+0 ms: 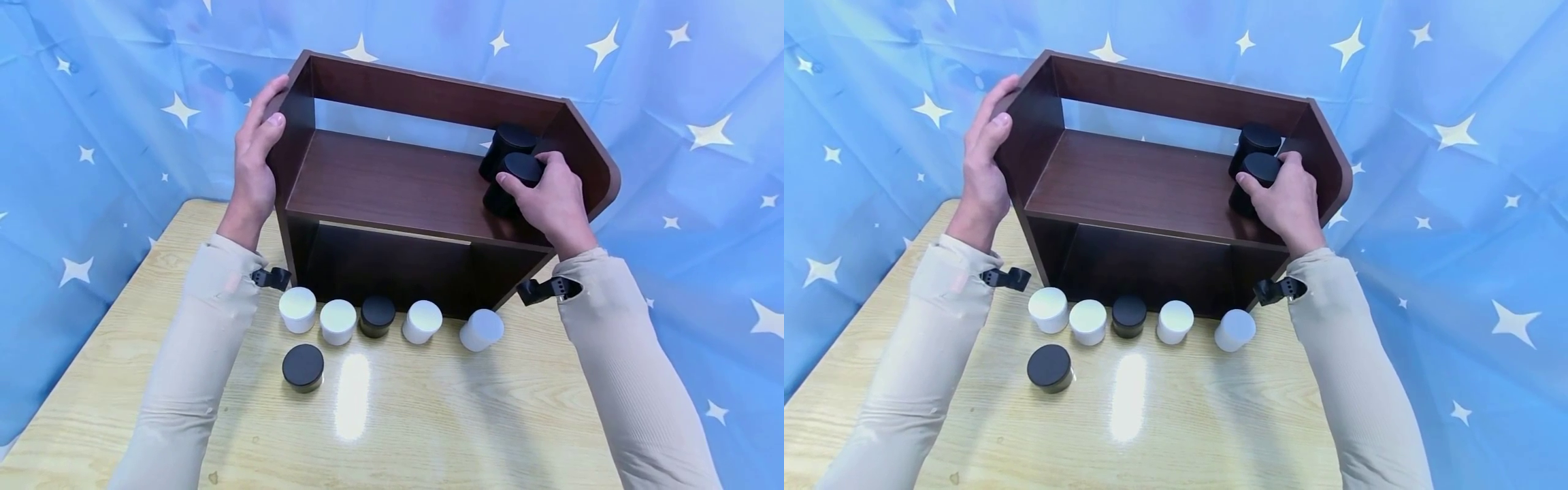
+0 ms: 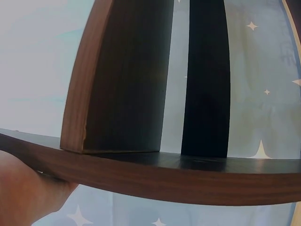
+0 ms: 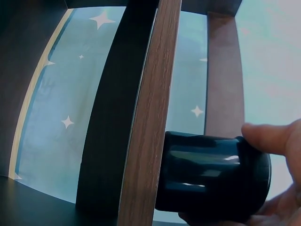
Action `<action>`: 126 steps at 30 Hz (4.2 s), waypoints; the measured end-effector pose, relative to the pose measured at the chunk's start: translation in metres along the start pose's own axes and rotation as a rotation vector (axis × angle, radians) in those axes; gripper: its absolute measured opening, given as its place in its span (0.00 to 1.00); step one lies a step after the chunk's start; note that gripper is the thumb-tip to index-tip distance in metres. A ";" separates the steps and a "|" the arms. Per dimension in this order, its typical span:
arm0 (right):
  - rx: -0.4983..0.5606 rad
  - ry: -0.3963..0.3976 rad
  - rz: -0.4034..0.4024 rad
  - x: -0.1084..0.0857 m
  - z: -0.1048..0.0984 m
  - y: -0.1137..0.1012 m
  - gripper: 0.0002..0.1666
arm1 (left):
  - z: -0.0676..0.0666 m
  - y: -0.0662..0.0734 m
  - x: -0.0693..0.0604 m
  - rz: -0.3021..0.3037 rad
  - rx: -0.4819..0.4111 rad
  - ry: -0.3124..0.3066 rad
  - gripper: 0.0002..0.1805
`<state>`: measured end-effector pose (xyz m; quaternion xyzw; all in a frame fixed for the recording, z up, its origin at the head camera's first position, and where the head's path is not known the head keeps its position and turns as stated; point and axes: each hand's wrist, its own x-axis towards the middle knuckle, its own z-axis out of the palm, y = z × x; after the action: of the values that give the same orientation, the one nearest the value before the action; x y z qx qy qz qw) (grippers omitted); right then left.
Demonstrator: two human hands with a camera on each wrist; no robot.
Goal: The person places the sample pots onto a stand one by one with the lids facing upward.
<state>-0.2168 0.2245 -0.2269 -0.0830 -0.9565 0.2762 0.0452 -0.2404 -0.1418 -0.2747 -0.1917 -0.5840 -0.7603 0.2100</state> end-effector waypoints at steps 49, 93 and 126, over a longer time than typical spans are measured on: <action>0.729 0.140 -0.849 -0.081 -0.002 0.028 0.14 | 0.005 0.006 -0.003 0.012 0.016 0.008 0.30; 0.274 -0.159 -0.321 -0.083 0.122 0.192 0.37 | 0.000 -0.002 -0.003 0.016 -0.019 0.012 0.30; 0.220 -0.096 -0.246 -0.090 0.153 0.213 0.37 | 0.004 0.005 -0.007 0.014 -0.010 0.009 0.30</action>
<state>-0.1200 0.3060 -0.4741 0.0535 -0.9245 0.3751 0.0416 -0.2321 -0.1382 -0.2736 -0.1933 -0.5780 -0.7625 0.2170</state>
